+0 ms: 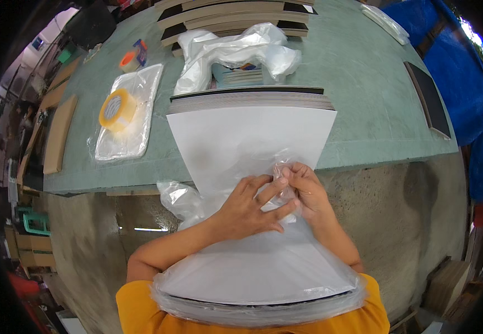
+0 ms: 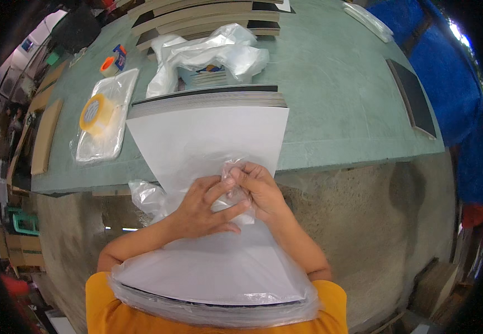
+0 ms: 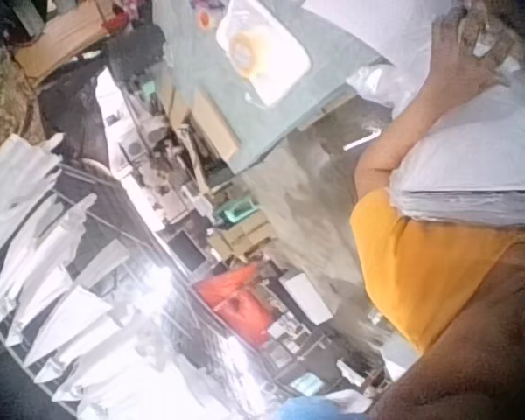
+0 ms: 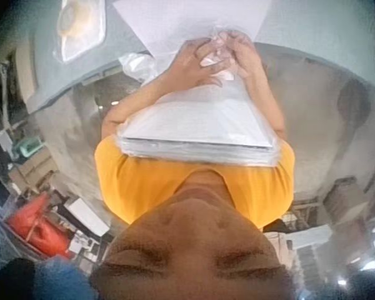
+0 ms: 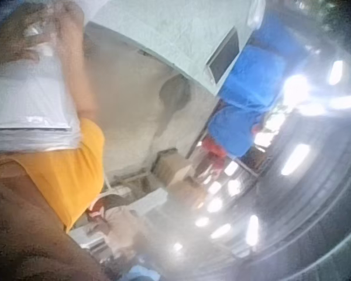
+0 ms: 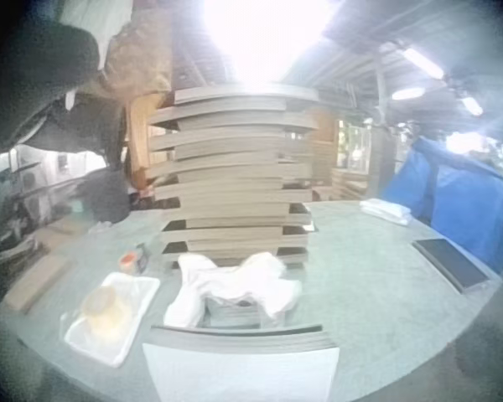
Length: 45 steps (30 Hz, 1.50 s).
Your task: The person places black folders into plastic bags by hand one by one, smoothing the plastic over each folder.
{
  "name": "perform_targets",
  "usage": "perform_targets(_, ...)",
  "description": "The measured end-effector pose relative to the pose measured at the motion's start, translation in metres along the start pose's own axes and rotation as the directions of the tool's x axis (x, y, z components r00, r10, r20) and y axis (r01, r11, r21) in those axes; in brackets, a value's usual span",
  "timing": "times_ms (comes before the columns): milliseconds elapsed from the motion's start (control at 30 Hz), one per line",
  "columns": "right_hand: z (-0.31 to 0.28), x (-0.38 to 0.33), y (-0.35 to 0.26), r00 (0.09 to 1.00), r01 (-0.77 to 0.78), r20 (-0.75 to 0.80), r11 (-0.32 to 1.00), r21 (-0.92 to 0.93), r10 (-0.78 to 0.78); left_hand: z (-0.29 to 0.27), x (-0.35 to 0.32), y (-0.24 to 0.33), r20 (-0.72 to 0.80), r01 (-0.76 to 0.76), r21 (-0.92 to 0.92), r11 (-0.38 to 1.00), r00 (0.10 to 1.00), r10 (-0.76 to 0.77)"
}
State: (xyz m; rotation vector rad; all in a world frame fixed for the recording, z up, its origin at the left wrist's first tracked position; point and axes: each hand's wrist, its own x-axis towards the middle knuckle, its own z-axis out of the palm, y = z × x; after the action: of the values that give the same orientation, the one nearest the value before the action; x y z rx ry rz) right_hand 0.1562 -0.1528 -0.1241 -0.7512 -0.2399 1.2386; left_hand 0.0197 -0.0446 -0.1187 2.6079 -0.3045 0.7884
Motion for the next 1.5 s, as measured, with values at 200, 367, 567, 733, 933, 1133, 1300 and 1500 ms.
perform_targets(200, -0.032, 0.006, -0.02, 0.97, 0.152, -0.17, 0.98, -0.126, -0.173, 0.013, -0.044, 0.002, 0.098, -0.381, -0.016, 0.924, 0.919, 0.381)
perform_targets(367, -0.006, 0.011, -0.024, 0.99, 0.123, -0.032, 0.951, -0.285, -0.138, 0.052, -0.008, 0.0, 0.293, -0.402, 0.013, 0.916, 0.877, 0.38)
perform_targets(567, -0.013, 0.002, -0.042, 0.976, 0.176, -0.075, 0.942, -0.287, -0.205, 0.07, -0.029, -0.008, 0.87, 0.332, -0.218, 0.918, 0.492, 0.029)
perform_targets(733, -0.006, -0.007, -0.039, 0.998, 0.059, -0.01, 0.957, -0.283, -0.065, 0.006, -0.007, 0.003, 0.489, 0.574, -0.75, 0.33, 0.816, -0.307)
perform_targets(933, 0.004, -0.005, -0.033, 0.993, 0.118, 0.055, 0.893, -0.435, -0.104, -0.054, 0.036, -0.015, 0.3, 0.5, -0.833, 0.236, 0.767, -0.567)
perform_targets(1133, 0.011, 0.004, -0.018, 0.996, 0.094, 0.009, 0.985, -0.146, -0.094, -0.056, 0.017, -0.012, 0.439, 0.818, -0.486, 0.308, 0.533, -0.724)
perform_targets(1300, -0.003, -0.004, -0.038, 0.992, 0.128, 0.023, 0.961, -0.246, -0.126, -0.144, -0.102, -0.095, -0.262, 0.904, -0.246, 0.35, 0.286, -0.922)
perform_targets(1500, 0.062, -0.002, -0.033, 0.96, 0.215, 0.273, 0.765, -0.607, -0.052, -0.1, 0.019, 0.011, -0.205, 0.293, -0.29, 0.911, 0.911, -0.358)
